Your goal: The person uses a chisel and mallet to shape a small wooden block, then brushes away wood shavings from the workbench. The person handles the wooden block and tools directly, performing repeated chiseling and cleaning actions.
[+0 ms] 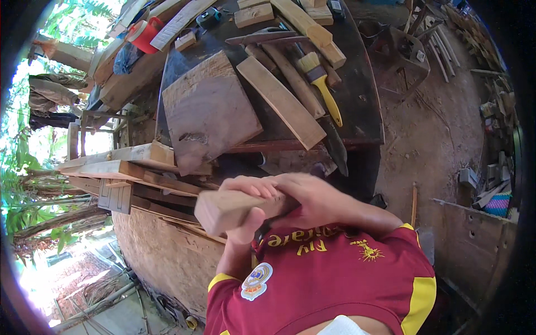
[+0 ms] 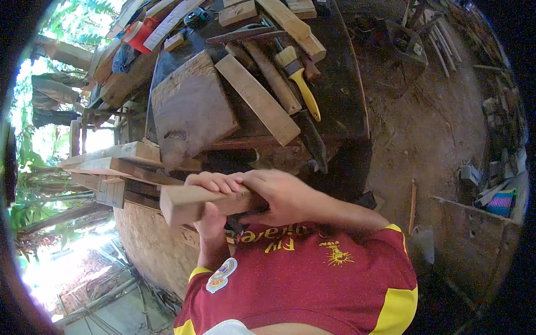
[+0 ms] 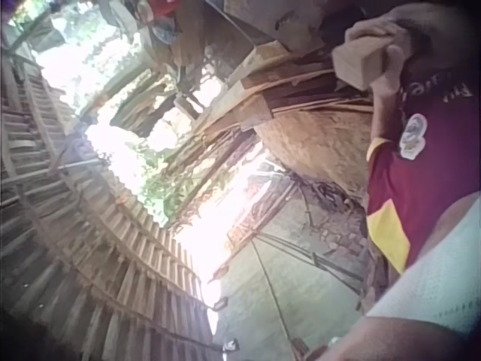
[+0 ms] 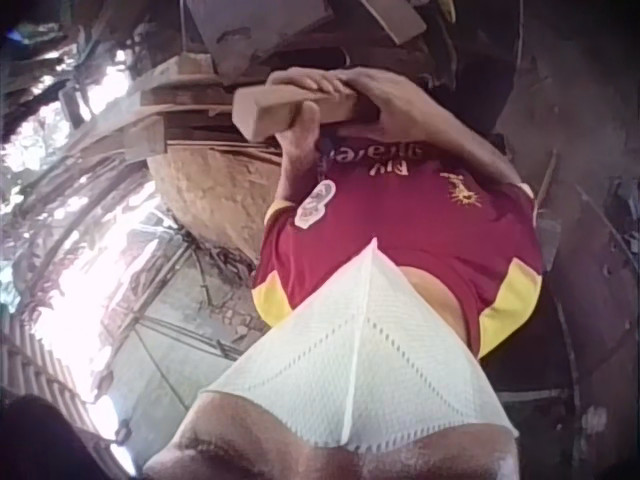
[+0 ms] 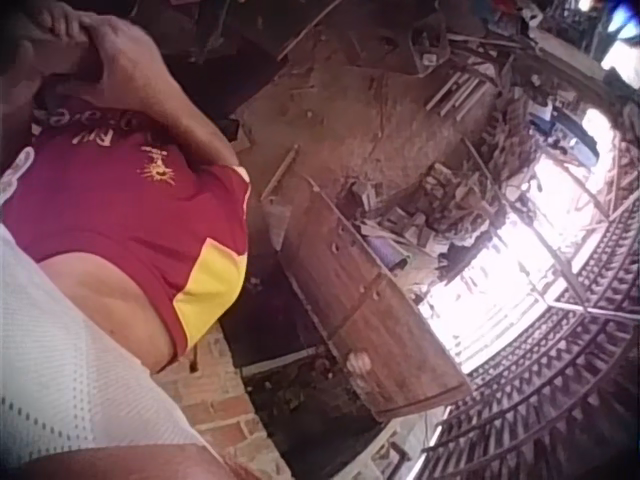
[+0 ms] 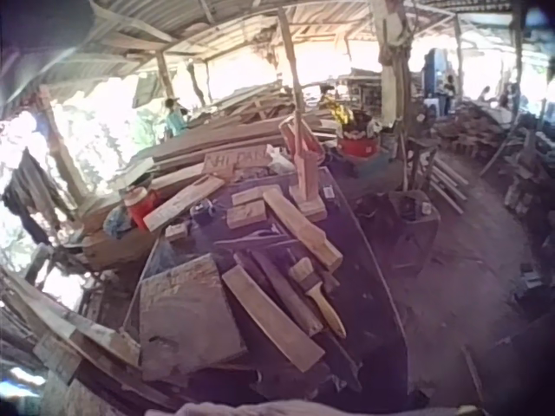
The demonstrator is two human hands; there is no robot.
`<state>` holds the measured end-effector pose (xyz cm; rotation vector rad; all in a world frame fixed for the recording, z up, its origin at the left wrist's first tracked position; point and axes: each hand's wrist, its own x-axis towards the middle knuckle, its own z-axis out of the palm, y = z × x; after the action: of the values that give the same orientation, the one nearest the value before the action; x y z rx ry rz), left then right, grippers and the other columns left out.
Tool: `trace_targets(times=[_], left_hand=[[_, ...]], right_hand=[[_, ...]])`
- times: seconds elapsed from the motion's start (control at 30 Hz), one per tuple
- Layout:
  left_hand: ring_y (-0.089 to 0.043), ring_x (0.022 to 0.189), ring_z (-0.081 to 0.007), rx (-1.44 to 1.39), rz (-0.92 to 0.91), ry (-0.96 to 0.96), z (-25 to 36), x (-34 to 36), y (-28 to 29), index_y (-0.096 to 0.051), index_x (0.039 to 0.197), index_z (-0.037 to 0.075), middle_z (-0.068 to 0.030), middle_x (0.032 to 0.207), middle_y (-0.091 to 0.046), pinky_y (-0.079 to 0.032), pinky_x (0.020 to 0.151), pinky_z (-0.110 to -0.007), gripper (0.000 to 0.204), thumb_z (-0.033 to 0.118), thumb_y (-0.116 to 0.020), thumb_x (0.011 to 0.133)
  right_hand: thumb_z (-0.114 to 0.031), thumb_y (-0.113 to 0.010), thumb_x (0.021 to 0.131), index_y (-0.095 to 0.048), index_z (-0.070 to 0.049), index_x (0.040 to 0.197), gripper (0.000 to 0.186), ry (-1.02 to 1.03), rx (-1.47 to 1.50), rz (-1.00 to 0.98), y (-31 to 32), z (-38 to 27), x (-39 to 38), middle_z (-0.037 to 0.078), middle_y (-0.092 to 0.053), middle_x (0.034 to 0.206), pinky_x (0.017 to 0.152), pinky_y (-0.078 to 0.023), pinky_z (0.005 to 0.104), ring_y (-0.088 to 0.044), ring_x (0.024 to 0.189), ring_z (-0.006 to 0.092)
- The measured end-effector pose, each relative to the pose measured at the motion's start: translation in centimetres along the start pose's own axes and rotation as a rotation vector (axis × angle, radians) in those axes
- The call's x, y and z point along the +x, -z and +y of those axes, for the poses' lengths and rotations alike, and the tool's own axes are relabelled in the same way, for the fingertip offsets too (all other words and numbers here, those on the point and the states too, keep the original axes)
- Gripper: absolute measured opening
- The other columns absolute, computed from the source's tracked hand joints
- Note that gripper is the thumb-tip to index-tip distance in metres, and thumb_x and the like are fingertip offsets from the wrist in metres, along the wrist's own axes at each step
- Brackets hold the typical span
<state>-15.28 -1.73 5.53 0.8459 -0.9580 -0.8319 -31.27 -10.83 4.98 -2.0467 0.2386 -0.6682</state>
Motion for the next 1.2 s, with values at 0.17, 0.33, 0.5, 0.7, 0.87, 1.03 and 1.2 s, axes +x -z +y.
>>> trace_targets(times=[0.17, 0.33, 0.5, 0.7, 0.87, 1.03, 1.2], left_hand=[[-0.048, 0.120, -0.0327, 0.505, 0.338, -0.278, 3.4, 3.4, -0.8, -0.041, 0.133, -0.003, -0.0219, 0.130, -0.046, -0.044, 0.098, -0.045, 0.092, 0.066, -0.065, 0.078], [-0.030, 0.140, -0.0308, 0.048, -0.748, -0.445, 13.0, -1.1, 5.8, -0.031, 0.149, 0.014, -0.0144, 0.154, -0.027, -0.027, 0.110, -0.057, 0.093, 0.063, -0.067, 0.078], [-0.066, 0.088, -0.0283, -0.371, -1.089, -0.638, 15.8, 2.0, 1.5, -0.071, 0.106, 0.003, -0.0145, 0.101, -0.068, -0.053, 0.079, -0.048, 0.031, 0.029, -0.069, 0.088], [-0.056, 0.115, -0.0236, -0.256, -1.333, -0.672, 16.5, 0.7, 5.1, -0.060, 0.124, 0.013, -0.0073, 0.122, -0.058, -0.047, 0.098, -0.051, 0.033, 0.028, -0.041, 0.102], [-0.054, 0.121, -0.0204, -0.347, -1.219, -0.777, 15.7, 0.2, 5.7, -0.060, 0.124, 0.012, -0.0061, 0.130, -0.056, -0.047, 0.099, -0.051, 0.032, 0.023, -0.037, 0.103], [-0.049, 0.129, -0.0180, -0.376, -1.244, -0.740, 15.3, -0.8, 6.8, -0.058, 0.129, 0.012, -0.0064, 0.140, -0.051, -0.047, 0.099, -0.050, 0.036, 0.028, -0.038, 0.104], [-0.045, 0.133, -0.0211, -0.319, -1.244, -0.602, 14.9, -1.0, 7.3, -0.055, 0.134, 0.012, -0.0088, 0.141, -0.050, -0.044, 0.104, -0.050, 0.041, 0.036, -0.044, 0.103]], right_hand=[[-0.019, -0.080, 0.075, -0.052, 0.000, 0.122, 0.058, -0.232, 0.020, 0.203, -1.2, 0.6, 0.0, 0.022, -0.061, 0.105, 0.084, -0.051, 0.0408, -0.062, 0.098, 0.0394], [-0.021, -0.076, 0.077, -0.049, 0.001, 0.121, 0.056, -0.237, -0.361, 0.218, 0.0, 0.9, 1.9, 0.021, -0.060, 0.106, 0.082, -0.051, 0.0440, -0.060, 0.099, 0.0405], [-0.015, -0.079, 0.070, -0.054, -0.004, 0.118, 0.056, -0.170, -0.732, 0.131, -0.3, -0.2, 7.3, 0.011, -0.059, 0.110, 0.083, -0.046, 0.0402, -0.058, 0.102, 0.0313], [-0.011, -0.080, 0.067, -0.055, -0.006, 0.120, 0.058, -0.033, -0.796, 0.074, -2.7, 2.5, 11.7, 0.007, -0.057, 0.110, 0.088, -0.042, 0.0387, -0.054, 0.105, 0.0255], [-0.014, -0.082, 0.065, -0.054, -0.007, 0.125, 0.067, 0.025, -0.736, 0.107, -4.4, 4.6, 12.7, 0.008, -0.055, 0.117, 0.093, -0.041, 0.0387, -0.052, 0.112, 0.0283], [-0.016, -0.084, 0.066, -0.053, -0.008, 0.130, 0.071, 0.005, -0.646, 0.197, -3.8, 4.8, 11.3, 0.010, -0.054, 0.124, 0.097, -0.042, 0.0428, -0.051, 0.117, 0.0317], [-0.014, -0.083, 0.067, -0.054, -0.006, 0.126, 0.066, -0.004, -0.597, 0.362, -4.0, 5.9, 10.8, 0.010, -0.056, 0.122, 0.093, -0.047, 0.0416, -0.054, 0.113, 0.0326]])
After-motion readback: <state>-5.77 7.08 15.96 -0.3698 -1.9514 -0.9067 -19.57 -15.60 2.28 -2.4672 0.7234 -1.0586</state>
